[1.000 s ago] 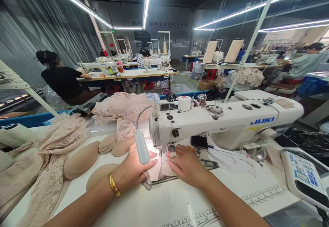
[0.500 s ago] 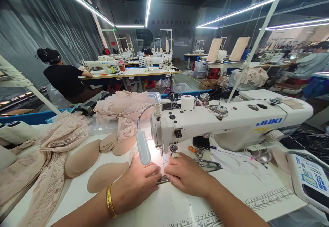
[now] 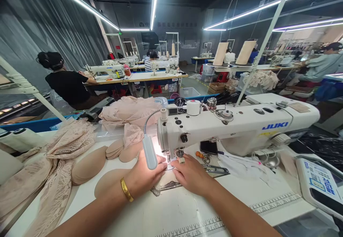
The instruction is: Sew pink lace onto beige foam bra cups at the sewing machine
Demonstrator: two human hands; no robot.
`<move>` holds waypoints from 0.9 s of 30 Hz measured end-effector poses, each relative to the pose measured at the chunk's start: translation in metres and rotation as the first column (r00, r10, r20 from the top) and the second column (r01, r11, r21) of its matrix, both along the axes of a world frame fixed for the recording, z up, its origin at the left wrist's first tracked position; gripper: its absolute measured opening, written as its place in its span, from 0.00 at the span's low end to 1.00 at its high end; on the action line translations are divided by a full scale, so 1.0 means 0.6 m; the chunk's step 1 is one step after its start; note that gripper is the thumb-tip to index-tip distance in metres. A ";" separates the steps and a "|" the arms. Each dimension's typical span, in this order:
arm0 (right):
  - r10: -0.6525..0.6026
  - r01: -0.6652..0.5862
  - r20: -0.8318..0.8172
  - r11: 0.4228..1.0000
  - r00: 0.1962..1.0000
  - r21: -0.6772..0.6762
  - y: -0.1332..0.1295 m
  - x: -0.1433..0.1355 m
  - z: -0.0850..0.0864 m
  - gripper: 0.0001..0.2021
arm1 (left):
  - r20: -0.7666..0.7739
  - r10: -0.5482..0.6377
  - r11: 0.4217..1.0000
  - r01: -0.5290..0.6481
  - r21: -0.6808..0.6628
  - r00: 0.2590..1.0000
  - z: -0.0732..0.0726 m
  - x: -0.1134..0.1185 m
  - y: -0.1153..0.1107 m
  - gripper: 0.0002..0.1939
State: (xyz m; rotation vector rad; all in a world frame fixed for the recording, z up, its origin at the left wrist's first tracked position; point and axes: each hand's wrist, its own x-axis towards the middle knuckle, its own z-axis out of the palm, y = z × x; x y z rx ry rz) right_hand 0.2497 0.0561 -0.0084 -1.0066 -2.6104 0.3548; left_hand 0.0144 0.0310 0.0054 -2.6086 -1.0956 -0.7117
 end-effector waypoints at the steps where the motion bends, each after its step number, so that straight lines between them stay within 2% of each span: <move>1: -0.008 0.008 0.003 1.000 1.000 0.004 0.001 0.000 -0.001 0.12 | -0.013 0.001 1.000 -0.001 0.003 1.000 -0.002 -0.001 0.004 0.06; 4: -0.024 0.023 0.032 1.000 0.999 0.020 0.005 0.001 -0.005 0.13 | -0.054 0.037 0.999 -0.039 -0.029 0.998 -0.007 0.002 0.003 0.06; 6: -0.019 0.018 0.038 0.999 0.999 0.034 0.008 0.004 -0.009 0.14 | -0.119 0.109 0.989 -0.120 -0.089 0.987 -0.005 0.006 -0.021 0.06; 8: -0.009 0.007 0.027 0.999 1.000 0.054 0.007 0.009 -0.017 0.16 | -0.162 0.159 0.969 -0.186 -0.166 0.974 0.000 0.005 -0.065 0.04; 10: -0.012 0.011 0.007 0.998 1.000 0.059 0.006 0.016 -0.032 0.18 | -0.142 0.163 0.955 -0.193 -0.227 0.976 0.007 -0.007 -0.121 0.07; 12: -0.013 0.016 -0.045 0.999 0.999 0.051 0.010 0.023 -0.055 0.20 | -0.056 0.200 0.949 -0.208 -0.239 0.978 0.011 -0.035 -0.176 0.12; 14: -0.024 0.030 -0.120 0.998 0.992 0.049 0.018 0.028 -0.081 0.20 | 0.055 0.333 0.926 -0.315 -0.210 0.941 0.012 -0.080 -0.223 0.14; 16: -0.005 0.007 -0.151 1.000 0.988 0.016 0.028 0.030 -0.103 0.20 | 0.167 0.537 0.841 -0.509 -0.183 0.827 0.013 -0.136 -0.260 0.13; 17: -0.005 0.004 -0.158 1.000 0.987 -0.006 0.032 0.031 -0.111 0.20 | 0.218 0.648 0.761 -0.620 -0.189 0.729 0.015 -0.166 -0.274 0.13; 19: -0.002 -0.007 -0.160 0.999 0.987 -0.054 0.037 0.033 -0.121 0.19 | 0.297 0.829 0.548 -0.796 -0.257 0.475 0.018 -0.222 -0.291 0.16; 20: -0.002 -0.009 -0.164 0.998 0.986 -0.069 0.039 0.034 -0.123 0.19 | 0.315 0.878 0.452 -0.837 -0.307 0.359 0.021 -0.247 -0.296 0.17; 21: -0.005 -0.008 -0.173 0.997 0.985 -0.076 0.039 0.036 -0.124 0.19 | 0.321 0.903 0.393 -0.849 -0.353 0.285 0.024 -0.268 -0.298 0.15; 22: -0.011 -0.004 -0.189 0.997 0.982 -0.076 0.039 0.036 -0.124 0.18 | 0.323 0.915 0.362 -0.845 -0.393 0.242 0.029 -0.286 -0.298 0.12; 23: -0.018 0.004 -0.211 0.998 0.977 -0.068 0.038 0.036 -0.121 0.18 | 0.328 0.917 0.359 -0.832 -0.423 0.229 0.035 -0.301 -0.297 0.09; 25: -0.016 0.001 -0.263 0.998 0.965 -0.056 0.027 0.030 -0.106 0.17 | 0.360 0.903 0.392 -0.792 -0.468 0.234 0.053 -0.318 -0.295 0.11; 27: 0.022 -0.056 -0.345 0.995 0.938 -0.088 0.000 0.015 -0.074 0.14 | 0.415 0.873 0.452 -0.740 -0.498 0.255 0.078 -0.315 -0.292 0.14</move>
